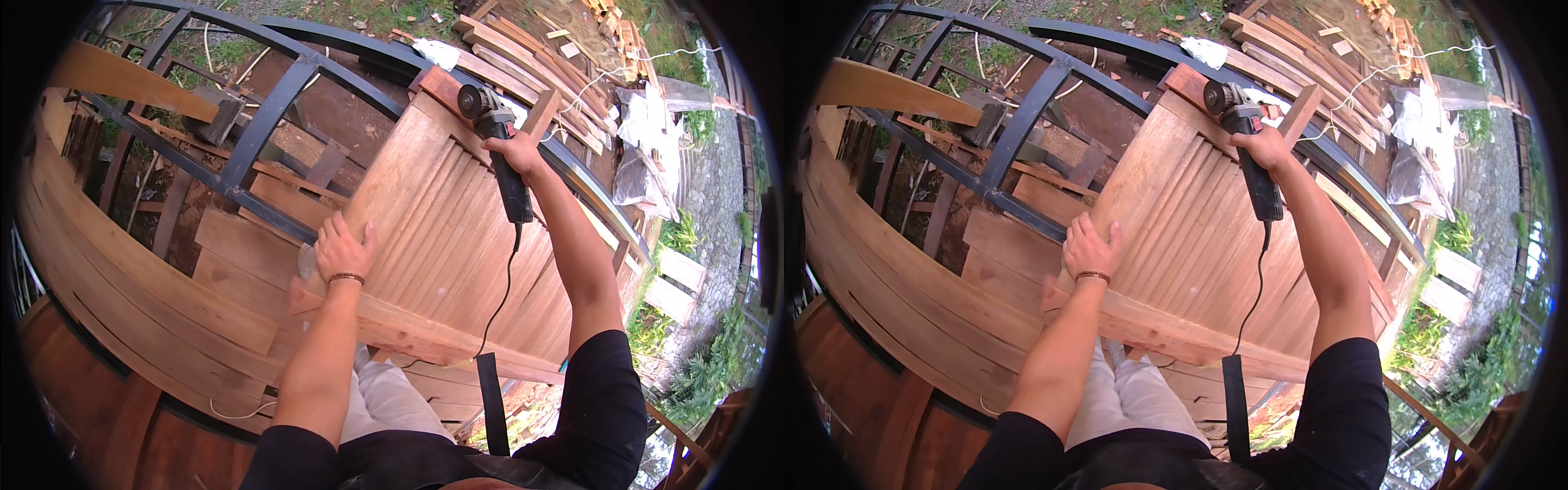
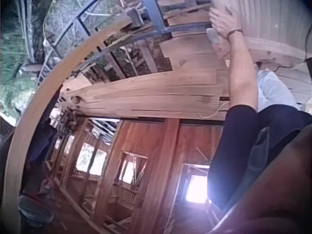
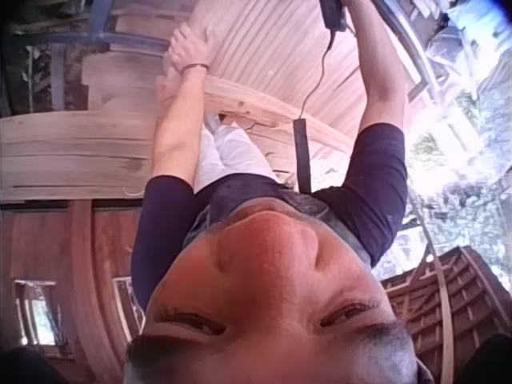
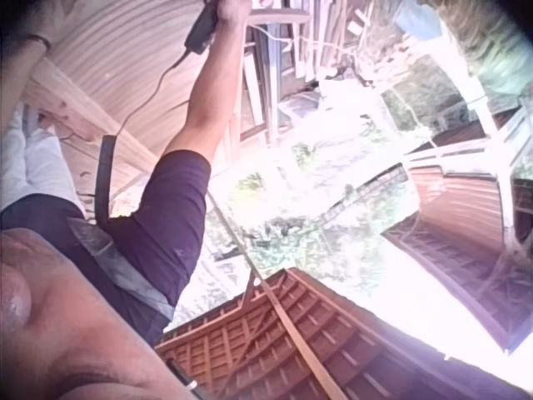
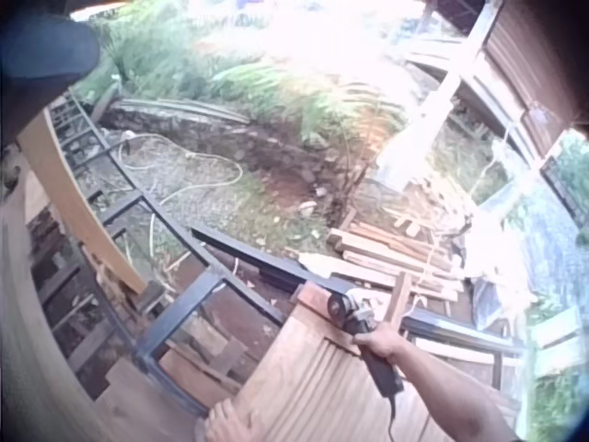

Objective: The person measures and marks a wooden slatted panel using a square and pencil, then uses an angle grinder to smooth the edges. Finally, they tap the panel with a hammer to adjust its fit.

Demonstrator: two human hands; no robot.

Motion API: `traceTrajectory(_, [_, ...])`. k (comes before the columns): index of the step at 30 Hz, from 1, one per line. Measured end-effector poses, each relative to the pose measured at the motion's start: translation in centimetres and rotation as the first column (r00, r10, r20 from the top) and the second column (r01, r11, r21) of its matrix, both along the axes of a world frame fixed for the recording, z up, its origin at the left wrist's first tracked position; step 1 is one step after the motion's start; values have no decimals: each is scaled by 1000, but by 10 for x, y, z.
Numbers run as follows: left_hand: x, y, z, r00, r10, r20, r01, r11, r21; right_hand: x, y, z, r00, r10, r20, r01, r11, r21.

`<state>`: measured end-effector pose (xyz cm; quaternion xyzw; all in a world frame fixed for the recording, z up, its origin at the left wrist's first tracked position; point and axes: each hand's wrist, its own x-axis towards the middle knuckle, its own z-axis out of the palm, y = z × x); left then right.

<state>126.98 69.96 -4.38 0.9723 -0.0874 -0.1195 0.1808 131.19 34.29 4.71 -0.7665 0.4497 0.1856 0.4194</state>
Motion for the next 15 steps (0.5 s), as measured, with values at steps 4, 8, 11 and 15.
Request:
traceTrajectory(4, [1, 2, -4, 1000, 0, -23, 0, 1000, -15, 0, -1, -7, 999, 24, -35, -25, 999, -23])
traceTrajectory(8, [1, 3, -5, 1000, 6, -22, -7, 999, -34, 3, 4, -6, 997, 53, -55, -54, 998, -23])
traceTrajectory(11, [3, 3, -2, 999, 6, -33, -7, 999, -42, 3, 7, -8, 997, 77, -9, -77, 995, -66])
traceTrajectory(15, [3, 3, -3, 1000, 3, -26, -5, 998, -63, 2, -2, -13, 995, 62, -75, -66, 996, -60])
